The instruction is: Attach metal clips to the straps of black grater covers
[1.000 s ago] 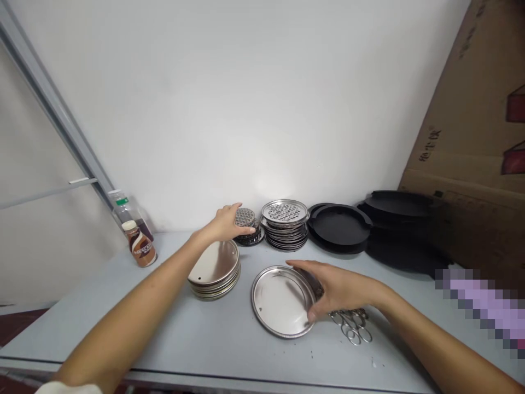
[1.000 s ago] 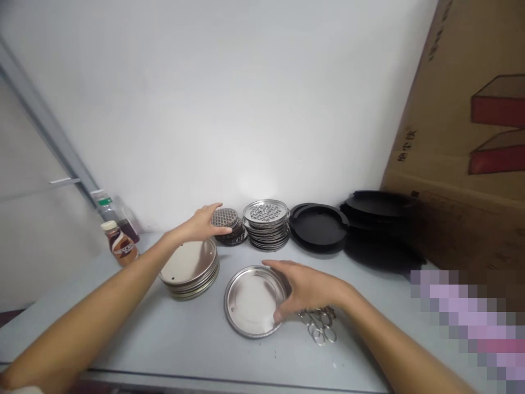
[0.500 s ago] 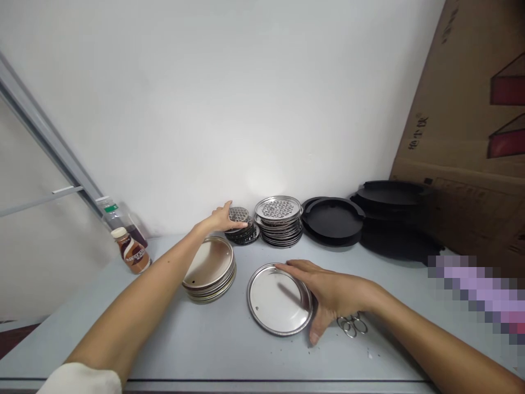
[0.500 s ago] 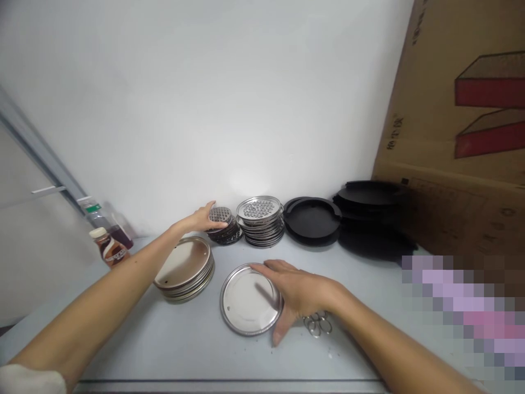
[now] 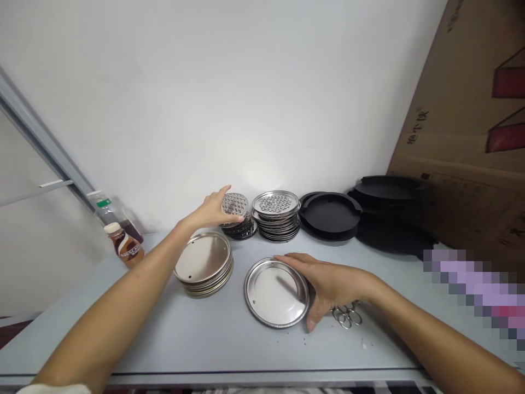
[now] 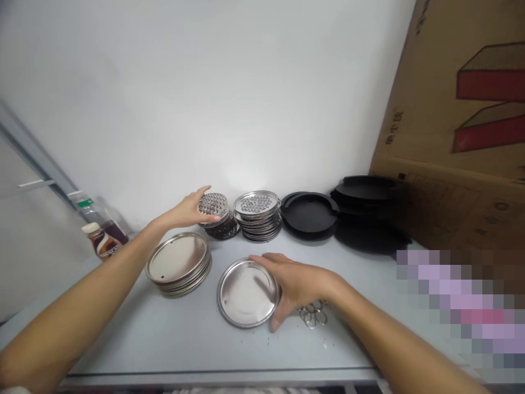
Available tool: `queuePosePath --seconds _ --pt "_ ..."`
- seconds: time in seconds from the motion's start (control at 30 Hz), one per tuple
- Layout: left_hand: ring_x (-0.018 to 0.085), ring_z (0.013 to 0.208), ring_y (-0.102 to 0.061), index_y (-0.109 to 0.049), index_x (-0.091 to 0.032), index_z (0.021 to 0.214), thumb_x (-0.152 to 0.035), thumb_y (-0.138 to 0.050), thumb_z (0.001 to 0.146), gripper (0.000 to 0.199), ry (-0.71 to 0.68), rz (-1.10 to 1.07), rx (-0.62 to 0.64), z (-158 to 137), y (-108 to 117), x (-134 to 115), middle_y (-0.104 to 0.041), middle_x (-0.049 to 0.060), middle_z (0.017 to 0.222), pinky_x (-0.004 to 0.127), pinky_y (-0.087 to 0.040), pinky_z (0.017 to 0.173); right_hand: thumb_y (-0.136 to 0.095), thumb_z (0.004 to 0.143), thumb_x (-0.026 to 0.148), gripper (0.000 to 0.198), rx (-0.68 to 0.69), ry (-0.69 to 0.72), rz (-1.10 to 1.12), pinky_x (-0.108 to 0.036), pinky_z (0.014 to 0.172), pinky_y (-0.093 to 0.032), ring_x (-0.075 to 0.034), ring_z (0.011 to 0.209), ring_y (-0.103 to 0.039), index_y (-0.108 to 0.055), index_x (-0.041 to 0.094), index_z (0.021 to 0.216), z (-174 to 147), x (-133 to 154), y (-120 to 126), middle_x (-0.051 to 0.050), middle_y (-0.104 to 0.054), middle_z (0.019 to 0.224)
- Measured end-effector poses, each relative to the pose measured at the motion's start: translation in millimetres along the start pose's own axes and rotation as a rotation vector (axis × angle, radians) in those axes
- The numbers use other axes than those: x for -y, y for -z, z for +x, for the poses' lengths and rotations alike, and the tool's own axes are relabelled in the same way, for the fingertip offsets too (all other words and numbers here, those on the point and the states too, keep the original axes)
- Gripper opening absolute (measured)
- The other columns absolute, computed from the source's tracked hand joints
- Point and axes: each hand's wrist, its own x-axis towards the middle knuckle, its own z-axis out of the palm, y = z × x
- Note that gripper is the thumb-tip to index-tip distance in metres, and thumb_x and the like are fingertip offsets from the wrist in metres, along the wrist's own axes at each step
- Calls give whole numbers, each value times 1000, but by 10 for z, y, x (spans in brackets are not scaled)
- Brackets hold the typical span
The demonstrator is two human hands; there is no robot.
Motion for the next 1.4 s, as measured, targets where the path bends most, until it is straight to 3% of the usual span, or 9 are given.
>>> queuePosePath --seconds 0.1,0.23,0.33,0.43,0.67,1.07,1.27,1.4 --pt "36 142 -31 -21 -28 154 -66 -74 65 110 -207 -78 -12 -431 -44 -350 -32 12 157 50 -28 115 -88 52 46 128 -72 -9 16 -45 115 -30 -38 142 -31 -17 25 156 -59 -50 128 -12 -26 159" --pt "34 142 -31 -22 -35 153 -63 -77 64 109 -273 -207 137 -920 -513 -681 -33 10 155 49 -33 113 -74 73 40 92 -259 -132 60 -41 98 -48 -31 121 -57 -31 22 152 -115 -136 330 -14 -55 140" --pt "34 141 -32 -25 -33 153 -61 -80 62 110 -261 -264 214 -1051 -893 -721 -34 11 153 49 -33 114 -61 83 30 55 -317 -183 36 -35 83 -53 -25 97 -68 -53 16 136 -80 -159 370 -12 -71 113" --pt "35 143 -27 -28 -32 151 -59 -81 61 108 -265 -266 262 -1064 -1050 -659 -31 12 155 51 -29 116 -59 84 27 41 -304 -188 -29 -32 76 -52 -24 87 -70 -64 13 122 5 -131 294 -11 -74 100" --pt "39 143 -25 -38 -37 147 -59 -81 61 99 -293 -205 313 -1127 -979 -549 -31 11 155 57 -30 113 -61 85 33 39 -297 -119 -31 -31 74 -50 -22 83 -69 -65 17 121 108 -92 108 -8 -75 98" --pt "35 146 -20 -35 -38 148 -64 -76 67 95 -288 -309 414 -1111 -1031 -543 -25 10 158 53 -26 116 -65 83 30 41 -283 -119 0 -29 74 -49 -20 79 -68 -66 17 121 127 -66 60 -6 -75 93" --pt "29 143 -31 -44 -39 142 -49 -60 89 57 -237 -362 339 -1072 -892 -475 -35 6 154 48 -29 116 -65 82 28 39 -282 -121 -21 -29 72 -48 -20 78 -67 -66 17 120 140 -62 33 -6 -75 90" --pt "27 133 -43 -65 -34 122 -40 -65 86 36 -259 -319 270 -1058 -851 -435 -50 4 141 43 -35 112 -63 82 28 38 -268 -132 -35 -28 67 -46 -19 72 -66 -66 16 119 157 -71 7 -4 -74 84"
